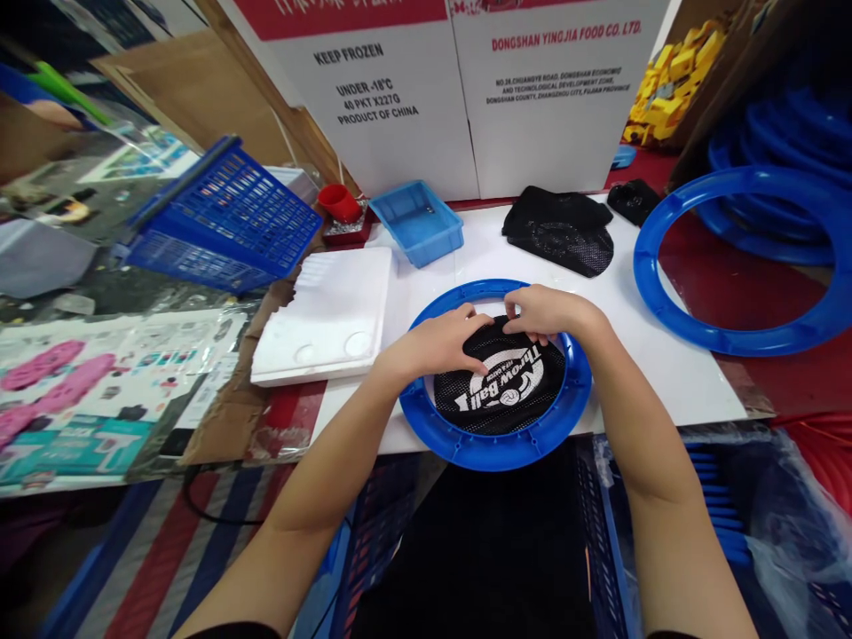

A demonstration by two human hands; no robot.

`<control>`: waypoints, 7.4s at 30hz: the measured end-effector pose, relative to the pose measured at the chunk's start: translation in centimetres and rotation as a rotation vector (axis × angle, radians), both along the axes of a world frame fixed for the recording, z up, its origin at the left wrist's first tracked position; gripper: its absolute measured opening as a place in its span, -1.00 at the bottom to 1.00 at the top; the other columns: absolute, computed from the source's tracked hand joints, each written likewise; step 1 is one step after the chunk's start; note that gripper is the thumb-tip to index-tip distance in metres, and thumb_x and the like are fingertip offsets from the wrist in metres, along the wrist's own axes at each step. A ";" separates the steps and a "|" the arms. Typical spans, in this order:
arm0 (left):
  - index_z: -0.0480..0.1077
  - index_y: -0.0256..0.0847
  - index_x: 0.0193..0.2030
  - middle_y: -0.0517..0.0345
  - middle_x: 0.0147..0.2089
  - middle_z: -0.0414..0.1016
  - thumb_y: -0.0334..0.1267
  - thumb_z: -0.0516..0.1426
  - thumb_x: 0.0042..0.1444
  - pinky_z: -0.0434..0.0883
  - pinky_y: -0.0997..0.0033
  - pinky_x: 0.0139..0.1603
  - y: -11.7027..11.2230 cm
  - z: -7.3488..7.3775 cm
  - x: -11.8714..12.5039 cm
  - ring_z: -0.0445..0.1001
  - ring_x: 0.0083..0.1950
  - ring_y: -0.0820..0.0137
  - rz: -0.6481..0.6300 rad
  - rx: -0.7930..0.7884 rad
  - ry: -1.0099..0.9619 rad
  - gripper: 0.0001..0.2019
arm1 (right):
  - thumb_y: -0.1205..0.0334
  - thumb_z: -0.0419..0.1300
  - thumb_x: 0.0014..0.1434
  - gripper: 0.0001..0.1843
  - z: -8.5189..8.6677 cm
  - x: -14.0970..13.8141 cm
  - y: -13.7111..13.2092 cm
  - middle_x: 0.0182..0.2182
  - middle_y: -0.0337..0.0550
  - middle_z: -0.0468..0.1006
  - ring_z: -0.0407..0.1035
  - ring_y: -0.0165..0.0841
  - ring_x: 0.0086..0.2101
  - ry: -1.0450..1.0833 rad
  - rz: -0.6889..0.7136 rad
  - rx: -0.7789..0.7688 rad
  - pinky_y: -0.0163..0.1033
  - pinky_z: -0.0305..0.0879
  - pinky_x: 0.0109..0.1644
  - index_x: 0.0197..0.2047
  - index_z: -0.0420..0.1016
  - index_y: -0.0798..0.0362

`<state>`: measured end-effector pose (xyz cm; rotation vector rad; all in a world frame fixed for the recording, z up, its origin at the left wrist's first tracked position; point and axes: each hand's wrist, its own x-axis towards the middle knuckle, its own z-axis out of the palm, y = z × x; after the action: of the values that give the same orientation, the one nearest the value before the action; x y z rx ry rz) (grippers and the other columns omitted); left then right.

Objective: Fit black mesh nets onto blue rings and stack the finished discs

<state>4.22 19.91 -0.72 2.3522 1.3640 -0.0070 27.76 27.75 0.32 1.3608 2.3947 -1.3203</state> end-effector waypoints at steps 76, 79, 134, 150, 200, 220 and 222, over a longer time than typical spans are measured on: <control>0.43 -0.31 0.33 -0.20 0.39 0.45 -0.35 -0.05 0.50 0.46 0.06 0.34 2.3 -2.5 1.1 0.45 0.37 0.07 -0.049 0.288 -0.068 -0.60 | 0.35 0.30 0.26 -0.94 -1.4 0.8 2.9 -0.07 -0.05 0.38 0.43 -0.20 -0.14 -0.094 0.236 0.498 -0.10 0.37 0.05 -0.23 0.60 0.00; 0.53 -0.26 0.18 -0.17 0.33 0.50 -0.31 0.01 0.48 0.46 0.03 0.32 2.3 -2.5 0.9 0.48 0.33 0.05 -0.077 0.305 -0.048 -0.68 | 0.37 0.27 0.28 -0.89 -1.4 1.2 2.2 -0.04 -0.03 0.40 0.44 -0.17 -0.11 -0.053 0.260 0.539 -0.06 0.40 0.08 -0.23 0.61 -0.01; 0.62 -0.13 0.05 0.07 0.13 0.64 -0.32 0.08 0.44 0.52 0.17 0.29 6.0 -4.1 0.9 0.59 0.16 0.22 0.125 0.365 -0.453 -0.74 | 0.21 0.01 0.53 -0.60 -3.8 0.7 -1.1 -0.10 0.02 0.65 0.50 -0.09 -0.07 0.045 -0.029 0.866 -0.06 0.40 -0.03 0.22 0.62 -0.03; 0.59 -0.12 0.13 0.07 0.18 0.60 -0.34 0.06 0.47 0.54 0.20 0.17 5.7 -3.6 1.2 0.60 0.14 0.19 0.146 0.350 -0.301 -0.70 | 0.32 0.03 0.49 -0.56 -4.1 0.4 -1.1 -0.15 0.01 0.63 0.47 -0.11 -0.07 -0.010 -0.051 0.861 -0.12 0.37 -0.03 0.25 0.64 -0.03; 0.54 -0.14 -0.02 0.08 -0.05 0.67 -0.16 0.08 0.54 0.55 0.22 0.08 -8.7 -2.6 0.7 0.63 -0.02 0.25 0.185 0.169 -0.706 -0.78 | 0.28 0.14 0.48 -0.67 -4.7 -1.5 -16.8 0.03 0.00 0.69 0.54 -0.02 0.07 0.422 -0.167 0.853 0.19 0.43 0.21 0.23 0.53 -0.14; 0.49 -0.20 0.12 -0.01 0.09 0.64 -0.54 0.06 0.34 0.55 0.12 0.22 -11.0 -3.4 2.3 0.60 0.14 0.19 0.157 0.338 -0.545 -0.67 | 0.29 0.12 0.53 -0.74 -6.2 -0.8 -19.4 -0.05 -0.01 0.76 0.65 -0.11 0.02 0.364 -0.107 0.962 0.17 0.43 0.33 0.06 0.65 -0.08; 0.48 -0.19 0.13 0.00 0.11 0.64 -0.52 0.07 0.35 0.53 0.10 0.25 -10.9 -3.1 2.2 0.59 0.16 0.18 0.131 0.327 -0.565 -0.68 | 0.28 0.15 0.51 -0.75 -6.6 -0.7 -19.8 -0.04 -0.05 0.77 0.65 -0.12 0.00 0.433 -0.154 0.944 0.17 0.48 0.29 0.07 0.66 -0.12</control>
<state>6.38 8.98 -3.79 2.2443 1.2873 0.9067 27.04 7.97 -6.26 1.5462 3.5165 -0.4801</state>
